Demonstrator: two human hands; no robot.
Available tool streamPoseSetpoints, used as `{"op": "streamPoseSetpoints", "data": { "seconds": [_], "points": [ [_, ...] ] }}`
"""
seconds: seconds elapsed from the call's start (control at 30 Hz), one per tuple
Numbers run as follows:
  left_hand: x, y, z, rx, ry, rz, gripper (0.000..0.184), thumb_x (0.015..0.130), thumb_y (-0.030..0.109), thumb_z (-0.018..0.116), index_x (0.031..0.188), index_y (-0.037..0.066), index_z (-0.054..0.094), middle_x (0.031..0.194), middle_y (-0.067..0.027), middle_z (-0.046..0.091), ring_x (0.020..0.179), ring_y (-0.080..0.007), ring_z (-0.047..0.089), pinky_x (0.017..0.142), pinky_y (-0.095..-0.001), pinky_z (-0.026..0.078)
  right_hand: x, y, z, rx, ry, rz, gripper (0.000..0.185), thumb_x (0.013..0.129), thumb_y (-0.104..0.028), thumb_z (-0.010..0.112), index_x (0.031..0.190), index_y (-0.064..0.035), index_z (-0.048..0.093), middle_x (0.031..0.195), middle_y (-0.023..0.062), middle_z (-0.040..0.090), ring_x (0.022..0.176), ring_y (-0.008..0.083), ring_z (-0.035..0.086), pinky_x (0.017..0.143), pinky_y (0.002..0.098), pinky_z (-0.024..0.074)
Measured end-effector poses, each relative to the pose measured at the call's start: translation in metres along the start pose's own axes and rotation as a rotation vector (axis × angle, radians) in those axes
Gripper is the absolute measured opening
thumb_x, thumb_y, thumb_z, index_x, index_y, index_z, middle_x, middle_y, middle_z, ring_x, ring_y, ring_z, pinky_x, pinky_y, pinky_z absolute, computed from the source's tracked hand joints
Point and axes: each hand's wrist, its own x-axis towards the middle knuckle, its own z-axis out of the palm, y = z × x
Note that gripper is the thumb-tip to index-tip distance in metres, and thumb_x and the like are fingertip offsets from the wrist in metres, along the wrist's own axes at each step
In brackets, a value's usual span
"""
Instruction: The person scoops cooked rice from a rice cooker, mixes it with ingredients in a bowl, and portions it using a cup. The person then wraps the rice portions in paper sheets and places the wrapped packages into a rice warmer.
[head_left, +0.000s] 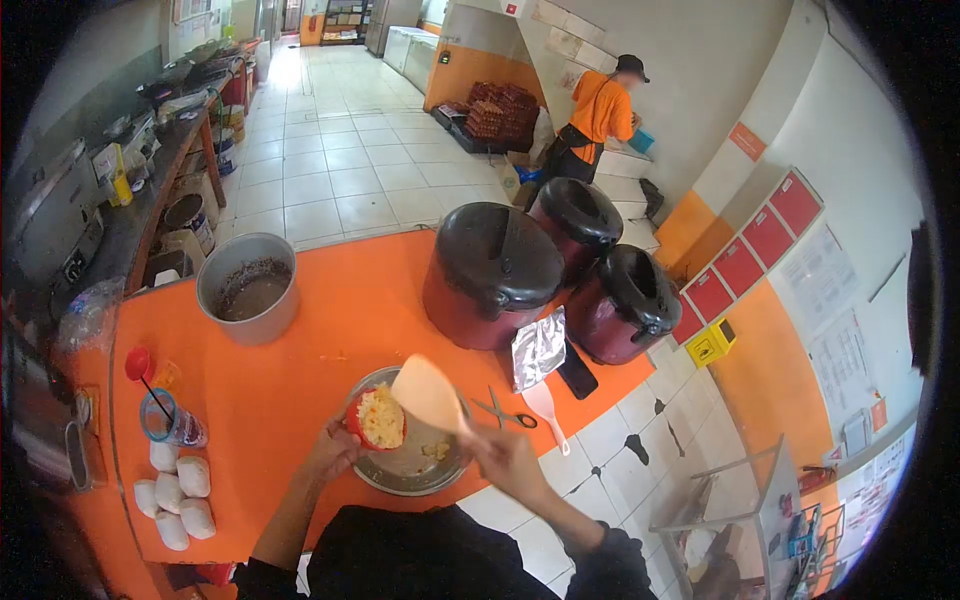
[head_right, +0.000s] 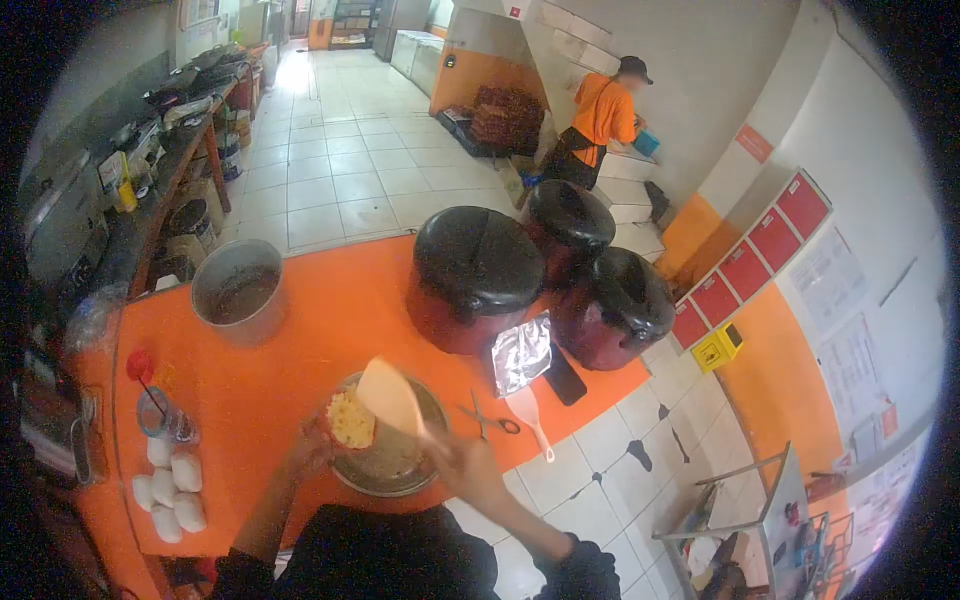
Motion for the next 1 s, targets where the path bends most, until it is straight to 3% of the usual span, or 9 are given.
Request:
{"op": "streamPoseSetpoints", "data": {
  "seconds": [0.07,0.17,0.27,0.37,0.47,0.57,0.67,0.77,1.0],
  "points": [
    [-0.004,0.008,0.009,-0.023,-0.018,-0.037,0.078,0.078,0.009,0.071,0.142,0.004,0.026,0.14,-0.0133,0.04,0.124,-0.0282,0.045,0.102,-0.0463,0.043,0.023,-0.016,-0.01,0.376,-0.006,0.18,0.032,0.097,-0.03,0.047,0.094,-0.0015,0.062,0.059,0.0051,0.053,0.049,0.0115,0.05,0.046,0.0287,0.0411],
    [-0.005,0.011,0.024,0.042,-0.001,-0.024,0.08,0.077,0.008,0.072,0.142,0.004,0.026,0.137,-0.0132,0.042,0.122,-0.0274,0.048,0.1,-0.045,0.046,0.023,0.004,0.014,0.376,-0.104,0.487,0.046,0.098,-0.037,0.04,0.096,0.0015,0.064,0.078,0.0217,0.06,0.073,0.0265,0.061,0.063,0.0369,0.0475],
    [-0.009,0.022,0.04,0.117,0.127,-0.097,0.075,0.079,0.02,0.073,0.139,0.002,0.032,0.134,-0.013,0.046,0.121,-0.0283,0.048,0.096,-0.0454,0.048,-0.002,0.007,0.052,0.132,-0.234,0.45,0.048,0.099,-0.037,0.034,0.1,0.0036,0.06,0.085,0.0274,0.059,0.081,0.034,0.061,0.073,0.0432,0.046],
    [-0.005,0.02,0.035,0.109,0.158,-0.119,0.07,0.081,0.017,0.071,0.138,0.002,0.034,0.133,-0.0129,0.047,0.12,-0.0276,0.049,0.094,-0.0442,0.05,-0.025,0.024,0.09,0.153,-0.057,0.169,0.051,0.1,-0.039,0.031,0.095,0.0046,0.055,0.068,0.0147,0.051,0.067,0.0269,0.054,0.065,0.0386,0.0458],
    [0.001,0.019,0.02,0.195,0.113,-0.164,0.065,0.084,0.021,0.068,0.137,0.003,0.034,0.133,-0.0133,0.047,0.118,-0.0281,0.05,0.092,-0.0447,0.05,-0.019,0.023,0.086,0.123,-0.123,0.229,0.05,0.1,-0.039,0.03,0.097,0.0045,0.056,0.07,0.0175,0.055,0.07,0.0312,0.058,0.066,0.04,0.0461],
    [-0.003,0.027,0.037,-0.072,0.211,-0.23,0.061,0.087,0.019,0.063,0.136,-0.001,0.033,0.128,-0.0168,0.05,0.114,-0.0303,0.054,0.089,-0.0444,0.054,0.006,0.027,0.043,0.182,-0.366,0.387,0.05,0.1,-0.038,0.03,0.097,0.0044,0.056,0.076,0.0237,0.059,0.075,0.0389,0.06,0.068,0.0441,0.046],
    [-0.004,0.021,0.024,0.029,0.115,-0.273,0.062,0.089,0.033,0.06,0.137,0.004,0.032,0.133,-0.0146,0.045,0.117,-0.0302,0.051,0.092,-0.0462,0.05,0.022,-0.001,0.013,0.25,-0.348,0.529,0.046,0.101,-0.034,0.03,0.098,0.0041,0.056,0.083,0.0276,0.059,0.079,0.0433,0.059,0.07,0.048,0.0452],
    [-0.007,0.033,0.038,0.009,0.155,-0.324,0.062,0.089,0.032,0.061,0.137,0.004,0.033,0.133,-0.0144,0.046,0.117,-0.0307,0.051,0.092,-0.0482,0.049,0.001,0.013,0.044,0.024,-0.262,0.079,0.046,0.101,-0.032,0.028,0.097,0.0044,0.054,0.085,0.0281,0.059,0.079,0.0422,0.06,0.071,0.0481,0.0456],
    [-0.007,0.031,0.034,-0.013,0.181,-0.192,0.065,0.084,0.02,0.067,0.137,0.0,0.033,0.13,-0.0161,0.048,0.117,-0.0294,0.052,0.091,-0.0465,0.051,-0.002,0.019,0.058,0.096,-0.333,0.291,0.049,0.101,-0.034,0.024,0.106,0.0047,0.053,0.09,0.0284,0.06,0.088,0.0411,0.06,0.076,0.0463,0.0476]
  ]
}}
